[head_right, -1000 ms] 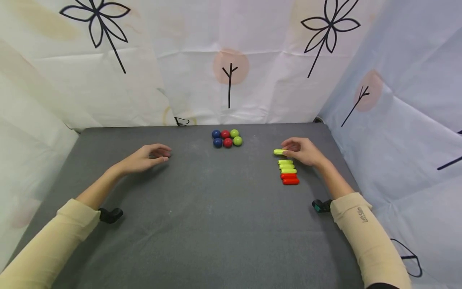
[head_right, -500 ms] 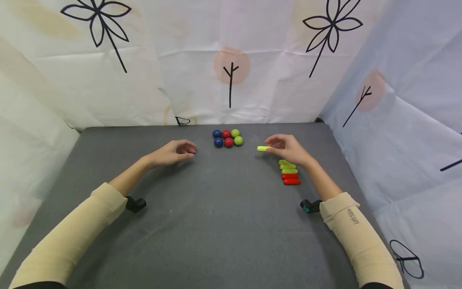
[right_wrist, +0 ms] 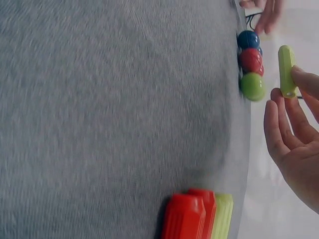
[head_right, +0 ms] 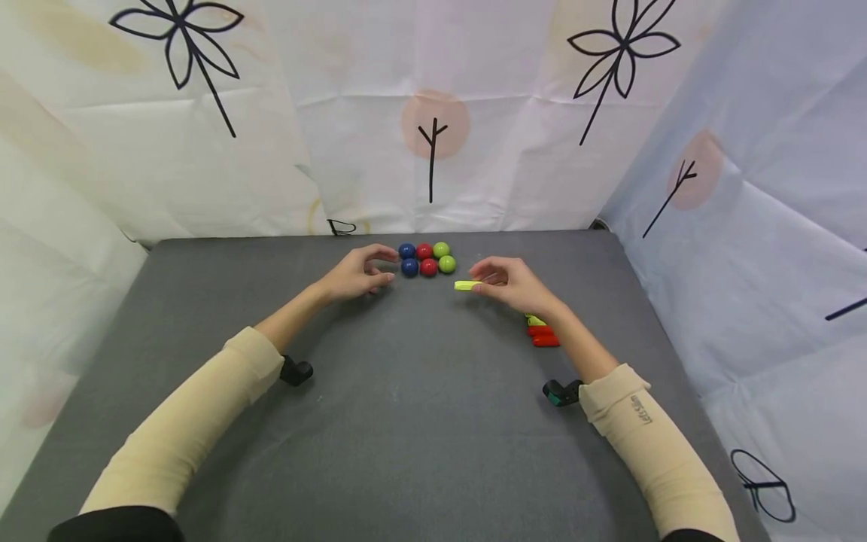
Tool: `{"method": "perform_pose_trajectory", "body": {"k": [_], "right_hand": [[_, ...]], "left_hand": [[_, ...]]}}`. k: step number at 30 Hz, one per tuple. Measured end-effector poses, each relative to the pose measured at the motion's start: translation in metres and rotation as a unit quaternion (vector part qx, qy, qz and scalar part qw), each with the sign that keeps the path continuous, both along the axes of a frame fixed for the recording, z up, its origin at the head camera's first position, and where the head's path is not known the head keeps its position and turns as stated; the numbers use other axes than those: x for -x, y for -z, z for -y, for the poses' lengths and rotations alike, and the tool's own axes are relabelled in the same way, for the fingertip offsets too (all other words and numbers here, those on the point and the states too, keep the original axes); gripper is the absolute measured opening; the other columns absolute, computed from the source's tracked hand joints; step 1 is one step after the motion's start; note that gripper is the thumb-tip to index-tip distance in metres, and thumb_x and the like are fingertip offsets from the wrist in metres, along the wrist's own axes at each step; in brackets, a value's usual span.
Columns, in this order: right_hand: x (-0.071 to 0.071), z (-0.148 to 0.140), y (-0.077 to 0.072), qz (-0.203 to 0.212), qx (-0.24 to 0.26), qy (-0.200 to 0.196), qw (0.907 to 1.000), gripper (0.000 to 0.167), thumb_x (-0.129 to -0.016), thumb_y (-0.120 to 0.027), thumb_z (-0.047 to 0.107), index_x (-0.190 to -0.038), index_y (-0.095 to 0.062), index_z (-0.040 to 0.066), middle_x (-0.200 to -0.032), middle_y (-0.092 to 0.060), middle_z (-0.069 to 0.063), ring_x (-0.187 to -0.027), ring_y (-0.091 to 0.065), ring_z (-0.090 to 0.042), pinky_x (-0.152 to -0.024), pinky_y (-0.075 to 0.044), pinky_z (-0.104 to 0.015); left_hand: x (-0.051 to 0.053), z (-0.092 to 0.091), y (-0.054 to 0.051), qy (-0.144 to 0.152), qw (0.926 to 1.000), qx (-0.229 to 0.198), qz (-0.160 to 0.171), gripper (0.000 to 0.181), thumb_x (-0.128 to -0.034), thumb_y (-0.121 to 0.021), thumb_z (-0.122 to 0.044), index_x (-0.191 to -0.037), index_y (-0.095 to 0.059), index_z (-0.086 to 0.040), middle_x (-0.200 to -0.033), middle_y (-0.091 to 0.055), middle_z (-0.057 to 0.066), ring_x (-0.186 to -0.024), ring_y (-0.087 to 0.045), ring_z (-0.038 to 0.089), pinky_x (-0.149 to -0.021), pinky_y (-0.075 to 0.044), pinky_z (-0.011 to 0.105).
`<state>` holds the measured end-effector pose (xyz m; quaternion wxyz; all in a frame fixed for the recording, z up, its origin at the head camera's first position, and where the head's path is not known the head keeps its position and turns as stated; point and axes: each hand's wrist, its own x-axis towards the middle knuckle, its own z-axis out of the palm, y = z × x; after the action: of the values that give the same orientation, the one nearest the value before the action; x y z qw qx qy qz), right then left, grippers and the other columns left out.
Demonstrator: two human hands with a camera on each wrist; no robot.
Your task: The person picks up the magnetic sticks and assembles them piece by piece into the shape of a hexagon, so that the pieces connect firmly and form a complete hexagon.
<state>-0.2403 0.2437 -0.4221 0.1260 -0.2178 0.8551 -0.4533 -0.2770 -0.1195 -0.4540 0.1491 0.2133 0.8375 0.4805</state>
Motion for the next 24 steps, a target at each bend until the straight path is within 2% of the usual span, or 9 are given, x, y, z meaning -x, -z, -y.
{"method": "perform_pose_trajectory", "body": {"k": [5,10,14,19,24], "right_hand": [[-0.002,0.006,0.0,0.001,0.004,-0.008,1.0,0.036,-0.102,-0.075,0.007,-0.134,-0.068,-0.006,-0.132,-0.073,-0.024,-0.116,-0.073,-0.039,-0.091,-0.056,-0.016],[-0.003,0.008,0.0,0.003,0.004,-0.009,0.9999,0.037,-0.102,-0.075,0.006,-0.135,-0.067,-0.007,-0.132,-0.073,-0.024,-0.115,-0.073,-0.039,-0.09,-0.056,-0.016],[-0.003,0.01,0.001,0.008,0.009,-0.01,0.9999,0.036,-0.102,-0.075,0.006,-0.135,-0.067,-0.008,-0.131,-0.073,-0.024,-0.114,-0.073,-0.038,-0.091,-0.056,-0.016],[-0.002,0.015,0.003,0.009,0.013,-0.019,0.9997,0.036,-0.103,-0.074,0.006,-0.135,-0.066,-0.008,-0.131,-0.072,-0.024,-0.115,-0.072,-0.038,-0.093,-0.056,-0.016],[-0.002,0.019,0.001,0.001,0.011,-0.026,0.9996,0.035,-0.102,-0.074,0.005,-0.134,-0.067,-0.008,-0.13,-0.073,-0.023,-0.115,-0.073,-0.038,-0.096,-0.058,-0.023]], "left_hand": [[0.004,-0.015,0.004,-0.005,0.9999,0.004,-0.01,0.047,-0.1076,-0.068,-0.012,-0.153,-0.056,-0.006,-0.157,-0.06,0.015,-0.095,-0.076,0.032,-0.073,-0.059,0.027],[0.004,-0.023,0.008,-0.024,0.9992,0.02,-0.026,0.045,-0.1056,-0.071,-0.013,-0.149,-0.061,-0.008,-0.144,-0.069,0.016,-0.084,-0.074,0.024,-0.068,-0.057,0.026],[0.003,-0.03,0.01,-0.037,0.9978,0.028,-0.047,0.044,-0.1037,-0.075,-0.017,-0.145,-0.063,-0.007,-0.138,-0.071,0.016,-0.082,-0.071,0.02,-0.068,-0.056,0.026],[0.001,-0.04,0.01,-0.058,0.9957,0.033,-0.063,0.047,-0.1015,-0.079,-0.019,-0.143,-0.062,-0.005,-0.136,-0.07,0.016,-0.087,-0.071,0.022,-0.075,-0.057,0.029],[0.0,-0.046,0.009,-0.078,0.9945,0.039,-0.059,0.052,-0.0991,-0.081,-0.018,-0.144,-0.059,-0.005,-0.13,-0.073,0.016,-0.09,-0.074,0.025,-0.083,-0.06,0.035]]}}
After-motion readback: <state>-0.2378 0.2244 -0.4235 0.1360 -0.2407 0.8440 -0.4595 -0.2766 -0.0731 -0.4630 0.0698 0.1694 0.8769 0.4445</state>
